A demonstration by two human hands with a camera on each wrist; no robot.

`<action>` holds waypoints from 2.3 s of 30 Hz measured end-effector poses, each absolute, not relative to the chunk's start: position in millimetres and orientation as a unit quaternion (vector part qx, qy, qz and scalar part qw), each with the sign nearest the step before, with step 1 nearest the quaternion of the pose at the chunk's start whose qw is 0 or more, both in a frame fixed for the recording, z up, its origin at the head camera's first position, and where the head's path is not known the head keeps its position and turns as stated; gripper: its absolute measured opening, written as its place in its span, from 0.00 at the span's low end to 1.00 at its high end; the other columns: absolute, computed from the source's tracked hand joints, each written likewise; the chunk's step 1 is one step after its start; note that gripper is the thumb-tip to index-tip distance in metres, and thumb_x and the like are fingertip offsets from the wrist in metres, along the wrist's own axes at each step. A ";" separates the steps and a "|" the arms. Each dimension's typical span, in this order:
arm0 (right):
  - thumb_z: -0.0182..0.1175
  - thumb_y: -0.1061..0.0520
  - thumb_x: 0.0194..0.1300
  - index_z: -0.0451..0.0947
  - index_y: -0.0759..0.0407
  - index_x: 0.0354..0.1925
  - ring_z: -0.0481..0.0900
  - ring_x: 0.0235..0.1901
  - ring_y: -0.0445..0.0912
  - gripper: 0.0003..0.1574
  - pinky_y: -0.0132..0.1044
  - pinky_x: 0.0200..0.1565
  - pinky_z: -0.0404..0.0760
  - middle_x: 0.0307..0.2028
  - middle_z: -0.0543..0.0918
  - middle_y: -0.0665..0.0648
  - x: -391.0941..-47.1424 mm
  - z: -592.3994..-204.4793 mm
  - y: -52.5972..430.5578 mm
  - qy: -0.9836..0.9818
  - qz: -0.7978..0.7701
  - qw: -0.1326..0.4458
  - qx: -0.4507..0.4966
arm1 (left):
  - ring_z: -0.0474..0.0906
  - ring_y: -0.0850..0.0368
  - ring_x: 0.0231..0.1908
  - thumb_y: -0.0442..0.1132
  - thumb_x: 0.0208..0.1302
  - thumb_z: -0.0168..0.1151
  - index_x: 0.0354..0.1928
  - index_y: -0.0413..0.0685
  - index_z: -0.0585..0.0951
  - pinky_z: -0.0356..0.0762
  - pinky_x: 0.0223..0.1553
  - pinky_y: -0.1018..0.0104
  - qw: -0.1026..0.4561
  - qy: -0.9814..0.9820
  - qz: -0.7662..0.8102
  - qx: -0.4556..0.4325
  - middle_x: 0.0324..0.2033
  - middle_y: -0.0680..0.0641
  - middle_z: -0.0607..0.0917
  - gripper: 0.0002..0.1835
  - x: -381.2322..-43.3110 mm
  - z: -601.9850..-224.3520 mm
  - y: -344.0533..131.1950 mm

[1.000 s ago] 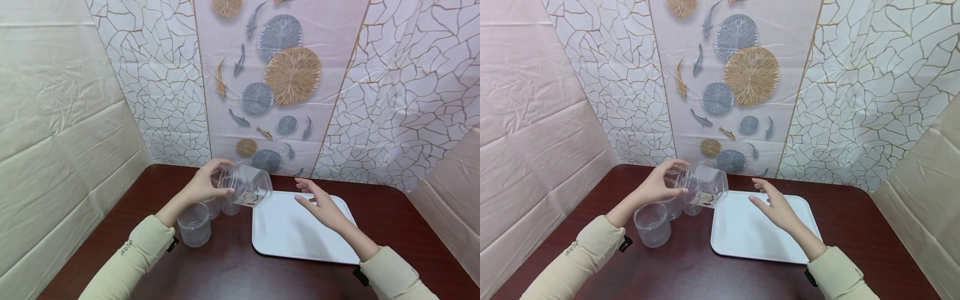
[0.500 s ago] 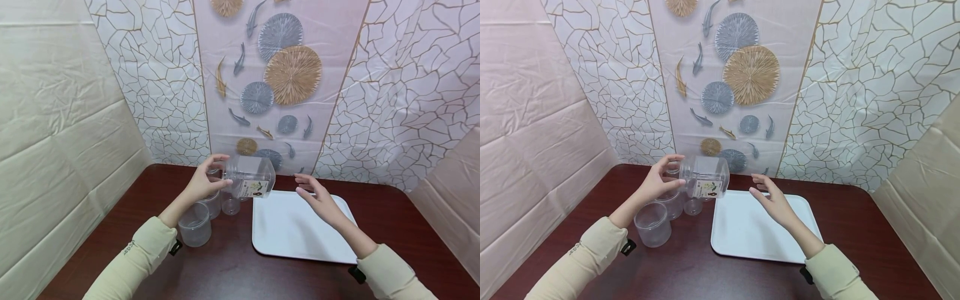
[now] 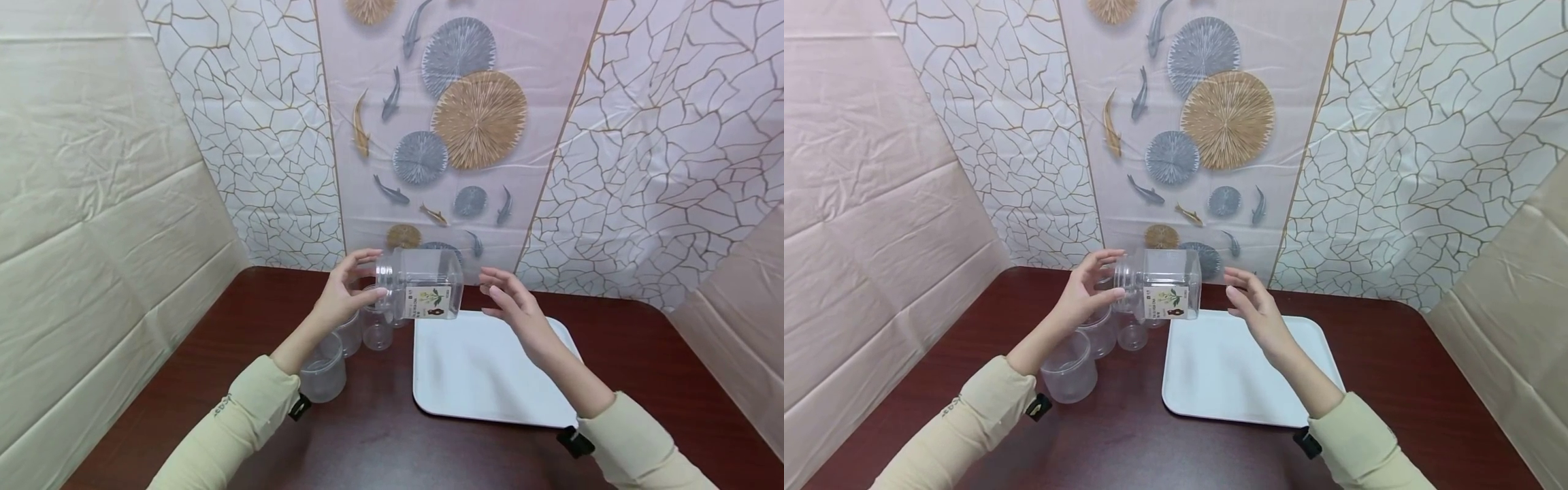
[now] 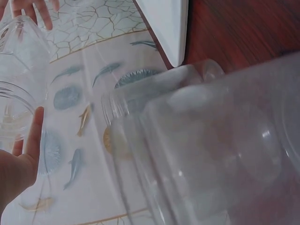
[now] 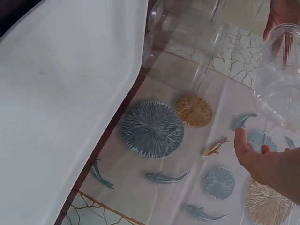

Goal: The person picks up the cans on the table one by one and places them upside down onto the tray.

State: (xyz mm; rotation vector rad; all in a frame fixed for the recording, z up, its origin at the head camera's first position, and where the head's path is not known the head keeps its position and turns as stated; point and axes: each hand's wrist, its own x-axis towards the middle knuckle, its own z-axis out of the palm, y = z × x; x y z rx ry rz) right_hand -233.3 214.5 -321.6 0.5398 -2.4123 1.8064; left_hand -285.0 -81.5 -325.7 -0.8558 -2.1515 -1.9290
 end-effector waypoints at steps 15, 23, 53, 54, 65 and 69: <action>0.40 0.55 0.73 0.49 0.58 0.70 0.51 0.69 0.60 0.30 0.27 0.54 0.73 0.69 0.53 0.64 -235.2 -308.8 210.6 -0.749 0.621 0.043 0.227 | 0.69 0.38 0.59 0.28 0.55 0.61 0.63 0.40 0.65 0.77 0.52 0.51 0.059 -0.692 -0.659 -0.287 0.62 0.37 0.70 0.32 -281.1 -326.3 -67.3; 0.47 0.60 0.70 0.47 0.53 0.71 0.47 0.71 0.63 0.36 0.65 0.64 0.56 0.71 0.50 0.62 -236.6 -303.2 208.9 -0.769 0.594 0.055 0.231 | 0.72 0.39 0.57 0.33 0.53 0.62 0.63 0.43 0.67 0.80 0.48 0.54 0.062 -0.688 -0.662 -0.293 0.62 0.38 0.70 0.32 -278.3 -322.2 -60.1; 0.58 0.62 0.64 0.53 0.51 0.70 0.60 0.66 0.57 0.41 0.49 0.59 0.70 0.72 0.54 0.56 -233.4 -299.9 208.9 -0.797 0.550 0.072 0.240 | 0.74 0.43 0.53 0.34 0.55 0.61 0.64 0.40 0.65 0.80 0.45 0.61 0.046 -0.676 -0.668 -0.307 0.61 0.33 0.70 0.32 -271.1 -328.3 -51.0; 0.58 0.62 0.64 0.53 0.52 0.70 0.61 0.65 0.56 0.41 0.44 0.58 0.71 0.72 0.54 0.56 -233.1 -299.9 209.1 -0.796 0.551 0.072 0.240 | 0.73 0.43 0.54 0.35 0.55 0.62 0.64 0.40 0.65 0.80 0.45 0.60 0.042 -0.675 -0.668 -0.309 0.61 0.33 0.70 0.33 -270.8 -328.8 -51.1; 0.59 0.63 0.63 0.55 0.51 0.69 0.60 0.65 0.58 0.40 0.24 0.52 0.72 0.71 0.55 0.57 -232.4 -298.5 212.7 -0.798 0.544 0.072 0.250 | 0.73 0.41 0.55 0.34 0.54 0.66 0.64 0.42 0.65 0.82 0.44 0.56 0.002 -0.669 -0.671 -0.320 0.61 0.33 0.69 0.34 -269.0 -332.8 -54.4; 0.59 0.63 0.63 0.56 0.53 0.69 0.60 0.65 0.59 0.40 0.23 0.51 0.73 0.71 0.55 0.58 -232.4 -299.2 214.0 -0.796 0.545 0.073 0.252 | 0.73 0.41 0.56 0.37 0.55 0.67 0.64 0.41 0.65 0.82 0.43 0.57 -0.009 -0.670 -0.668 -0.325 0.61 0.33 0.69 0.35 -269.1 -334.0 -56.3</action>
